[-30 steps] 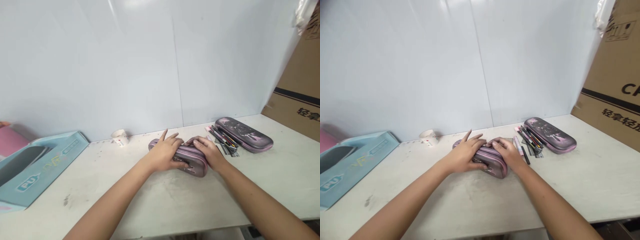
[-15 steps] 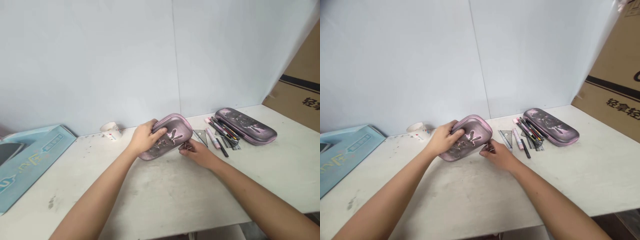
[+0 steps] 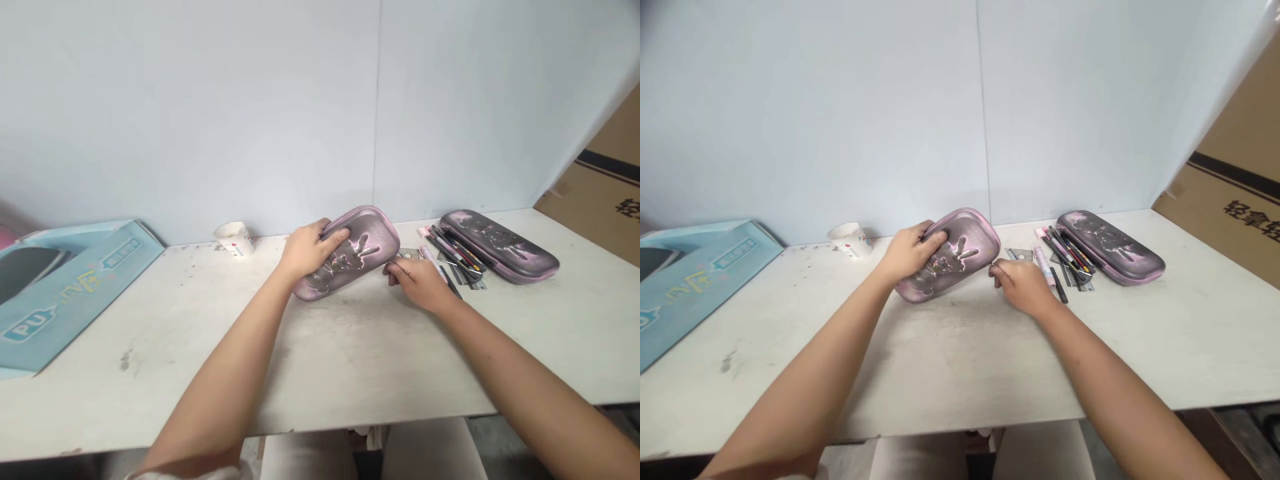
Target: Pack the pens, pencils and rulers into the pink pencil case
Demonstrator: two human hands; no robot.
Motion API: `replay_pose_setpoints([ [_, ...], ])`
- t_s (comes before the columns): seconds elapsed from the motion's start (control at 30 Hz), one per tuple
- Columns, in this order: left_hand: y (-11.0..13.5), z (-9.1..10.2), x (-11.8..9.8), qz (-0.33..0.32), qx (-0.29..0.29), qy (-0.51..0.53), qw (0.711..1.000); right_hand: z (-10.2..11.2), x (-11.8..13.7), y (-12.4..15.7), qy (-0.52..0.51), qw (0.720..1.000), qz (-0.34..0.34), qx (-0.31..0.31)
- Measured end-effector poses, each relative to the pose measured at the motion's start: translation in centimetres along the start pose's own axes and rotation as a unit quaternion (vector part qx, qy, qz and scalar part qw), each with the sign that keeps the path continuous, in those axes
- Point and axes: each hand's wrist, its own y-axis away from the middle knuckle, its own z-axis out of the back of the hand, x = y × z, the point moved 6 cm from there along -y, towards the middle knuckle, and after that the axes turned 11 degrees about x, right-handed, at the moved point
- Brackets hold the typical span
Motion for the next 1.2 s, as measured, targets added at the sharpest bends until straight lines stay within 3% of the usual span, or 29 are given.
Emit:
replay_pose_setpoints([
  [0.13,-0.1,-0.4,-0.6,0.004,0.012,-0.016,1.0,1.5,-1.2,0.4,0.141,0.989,-0.014,0.04],
  [0.23,0.1,-1.1,-2.0,-0.007,0.027,-0.061,0.998,3.8,-1.9,0.7,0.289,0.953,-0.037,0.078],
  [0.33,0.4,-2.1,-3.8,-0.038,0.042,-0.109,0.992,6.8,-1.7,0.9,0.387,0.916,-0.014,0.11],
  [0.43,0.7,-3.1,-5.5,-0.071,0.047,-0.13,0.988,9.6,-0.8,0.4,0.416,0.9,0.006,0.13],
  [0.5,0.9,-3.8,-6.4,-0.086,0.044,-0.139,0.986,10.3,0.4,-0.2,0.417,0.895,0.027,0.158],
  [0.6,1.3,-4.5,-7.4,-0.107,0.034,-0.158,0.981,9.4,3.2,-1.7,0.423,0.881,0.068,0.201],
  [0.73,1.8,-5.2,-8.3,-0.118,0.02,-0.163,0.979,6.5,7.6,-3.3,0.447,0.85,0.131,0.247],
  [0.83,2.1,-5.3,-8.4,-0.093,0.0,-0.133,0.987,5.7,9.1,-3.4,0.462,0.838,0.158,0.244],
  [0.93,2.2,-5.4,-8.3,-0.073,-0.026,-0.117,0.99,6.0,8.3,-2.7,0.466,0.849,0.13,0.213],
  [1.03,2.3,-5.5,-8.5,-0.083,-0.05,-0.115,0.989,6.1,6.6,-1.6,0.425,0.894,0.046,0.13],
  [1.13,2.5,-5.7,-8.6,-0.085,-0.074,-0.119,0.986,4.7,5.2,-0.4,0.333,0.941,-0.03,0.059],
  [1.2,2.6,-5.7,-8.6,-0.089,-0.082,-0.122,0.985,3.5,4.7,0.3,0.306,0.95,-0.057,0.015],
])
